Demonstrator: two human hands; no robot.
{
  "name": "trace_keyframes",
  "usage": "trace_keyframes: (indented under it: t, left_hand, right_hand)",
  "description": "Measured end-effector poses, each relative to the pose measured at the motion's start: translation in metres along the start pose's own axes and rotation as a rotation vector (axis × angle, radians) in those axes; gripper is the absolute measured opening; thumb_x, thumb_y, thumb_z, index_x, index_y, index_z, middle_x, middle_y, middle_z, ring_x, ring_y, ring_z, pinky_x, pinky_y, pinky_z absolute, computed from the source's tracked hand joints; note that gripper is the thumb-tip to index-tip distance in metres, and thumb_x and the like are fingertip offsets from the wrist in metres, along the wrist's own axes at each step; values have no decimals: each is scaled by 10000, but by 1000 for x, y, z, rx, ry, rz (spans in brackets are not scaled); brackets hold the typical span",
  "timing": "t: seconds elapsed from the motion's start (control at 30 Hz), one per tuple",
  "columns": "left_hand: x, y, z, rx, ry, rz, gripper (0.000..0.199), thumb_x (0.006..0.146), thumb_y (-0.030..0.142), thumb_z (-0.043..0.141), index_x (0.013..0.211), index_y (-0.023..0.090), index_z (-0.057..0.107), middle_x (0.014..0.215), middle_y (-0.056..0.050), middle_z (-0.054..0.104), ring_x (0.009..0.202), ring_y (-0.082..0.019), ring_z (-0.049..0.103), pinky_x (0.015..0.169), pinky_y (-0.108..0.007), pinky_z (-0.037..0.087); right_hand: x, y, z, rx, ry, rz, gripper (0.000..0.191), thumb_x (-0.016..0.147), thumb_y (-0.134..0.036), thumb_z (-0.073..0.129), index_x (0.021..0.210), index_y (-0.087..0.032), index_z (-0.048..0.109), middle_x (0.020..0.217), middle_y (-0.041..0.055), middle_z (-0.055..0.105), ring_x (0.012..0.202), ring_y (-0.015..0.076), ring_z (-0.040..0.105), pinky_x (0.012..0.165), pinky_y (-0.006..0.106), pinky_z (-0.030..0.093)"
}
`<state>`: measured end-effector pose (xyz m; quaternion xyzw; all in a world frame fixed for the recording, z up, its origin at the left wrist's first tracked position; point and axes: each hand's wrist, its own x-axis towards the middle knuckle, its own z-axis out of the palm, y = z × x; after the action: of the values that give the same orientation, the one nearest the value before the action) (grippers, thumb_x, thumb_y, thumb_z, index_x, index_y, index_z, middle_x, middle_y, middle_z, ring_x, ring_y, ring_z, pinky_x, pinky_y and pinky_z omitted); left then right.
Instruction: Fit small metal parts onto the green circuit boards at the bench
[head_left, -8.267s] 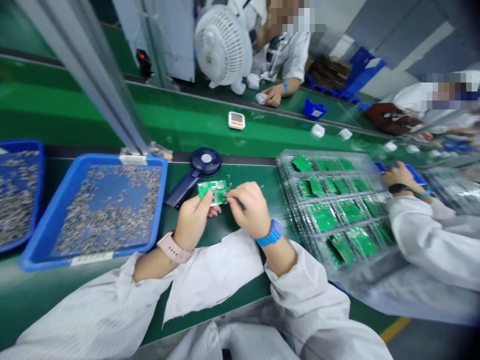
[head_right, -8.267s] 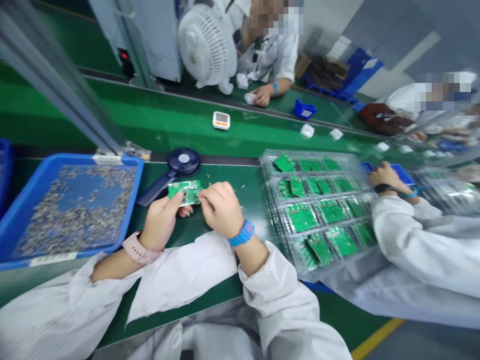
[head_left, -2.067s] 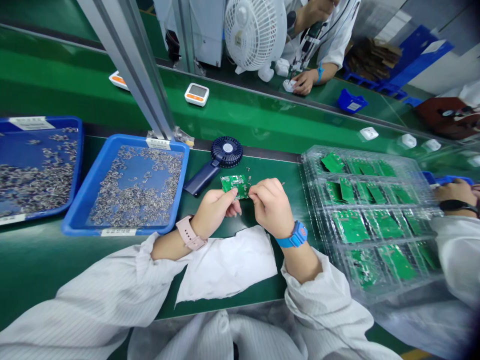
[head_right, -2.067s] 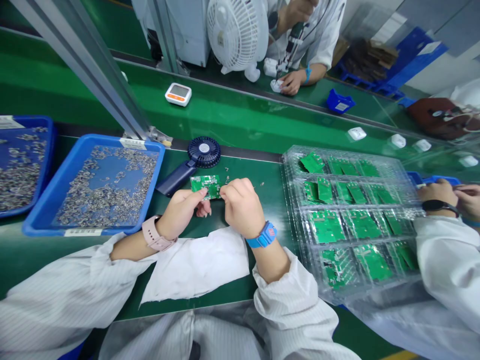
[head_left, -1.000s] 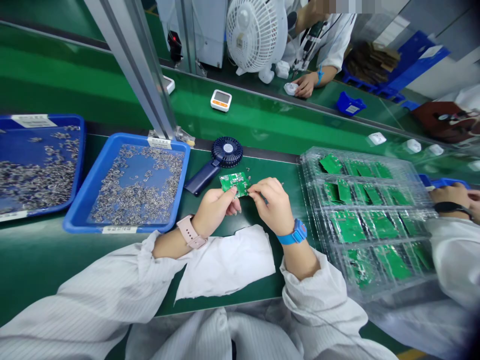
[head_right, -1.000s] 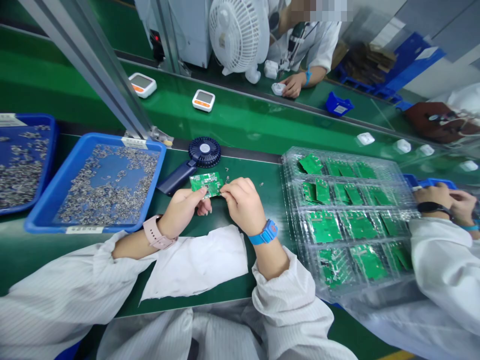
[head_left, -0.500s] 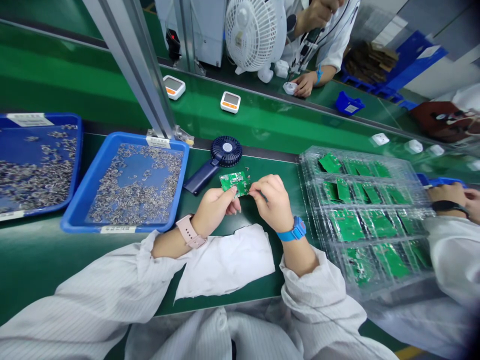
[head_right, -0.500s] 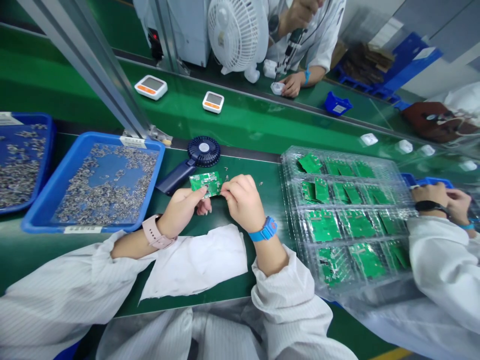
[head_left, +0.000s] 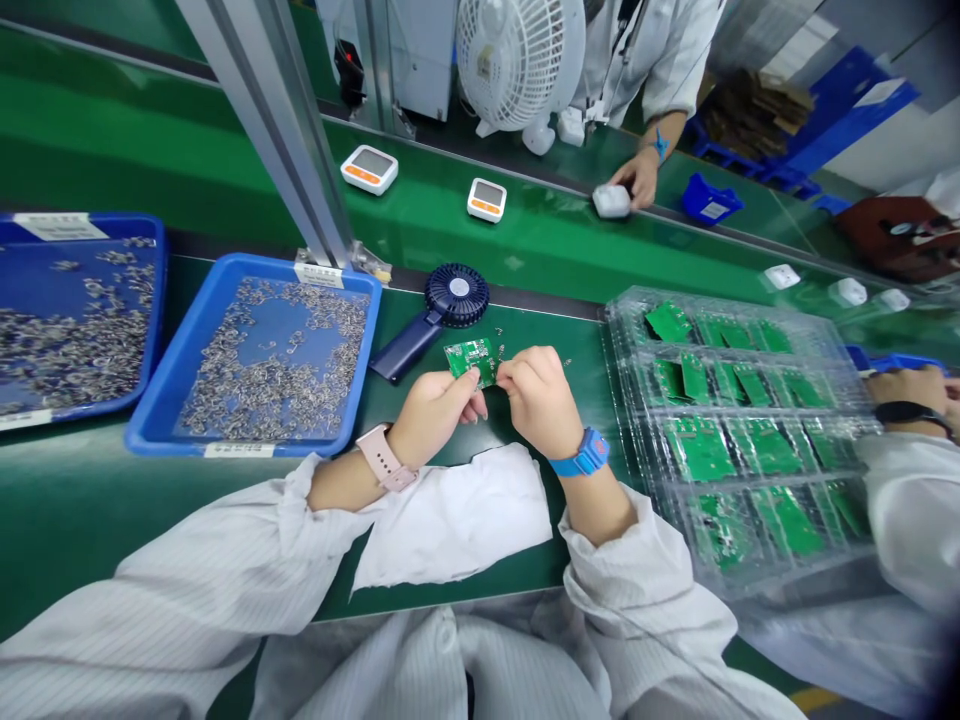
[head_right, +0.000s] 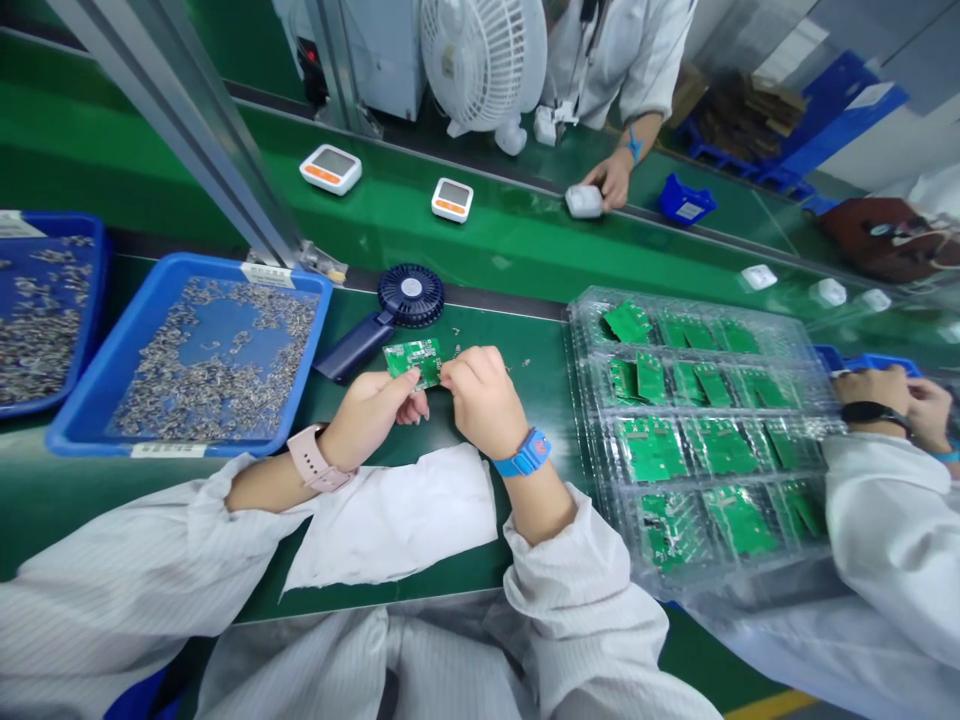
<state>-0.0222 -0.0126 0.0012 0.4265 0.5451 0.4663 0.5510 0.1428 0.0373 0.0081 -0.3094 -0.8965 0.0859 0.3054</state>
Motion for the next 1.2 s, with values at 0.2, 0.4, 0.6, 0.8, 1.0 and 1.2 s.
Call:
trace_keyframes:
  t: [0.2, 0.4, 0.6, 0.8, 1.0, 1.2]
  left_hand:
    - [1, 0, -1, -24, -11, -32, 497, 880, 470, 487, 522, 153, 620, 499, -35, 588, 496, -113, 522, 513, -230, 418]
    - [1, 0, -1, -38, 6, -44, 497, 874, 468, 492, 515, 149, 620, 494, -31, 587, 483, -104, 514, 499, -219, 406]
    - [2, 0, -1, -41, 5, -37, 497, 876, 461, 496, 514, 146, 625, 490, -32, 588, 480, -102, 517, 491, -215, 400]
    - [1, 0, -1, -35, 15, -48, 500, 875, 463, 503, 511, 143, 623, 491, -35, 587, 480, -101, 517, 494, -212, 404]
    - [2, 0, -3, -137, 39, -53, 494, 869, 457, 510, 507, 137, 613, 475, -39, 568, 455, -98, 504, 477, -210, 400]
    - [5, -1, -4, -311, 76, -56, 461, 857, 427, 543, 509, 133, 617, 476, -39, 566, 434, -99, 503, 444, -210, 388]
  right_hand:
    - [0, 6, 4, 138, 59, 49, 167, 953, -137, 448, 848, -223, 545, 842, 42, 593, 860, 202, 545, 795, 387, 428]
    - [0, 6, 7, 202, 88, 59, 155, 945, -145, 470, 839, -219, 554, 823, 38, 588, 839, 197, 538, 774, 376, 436]
    - [0, 8, 8, 203, 91, 58, 158, 940, -137, 479, 838, -219, 568, 827, 39, 593, 846, 197, 540, 776, 375, 447]
    - [-1, 6, 10, 170, 74, 53, 173, 946, -141, 480, 848, -215, 601, 837, 42, 602, 851, 194, 551, 790, 380, 459]
    - [-2, 11, -17, 143, 134, 162, 125, 914, -224, 602, 1026, -238, 654, 931, 48, 632, 902, 204, 594, 787, 370, 496]
    - [-8, 27, -34, -3, 66, 320, 126, 881, -161, 614, 980, -208, 676, 941, 61, 640, 917, 225, 590, 837, 391, 492]
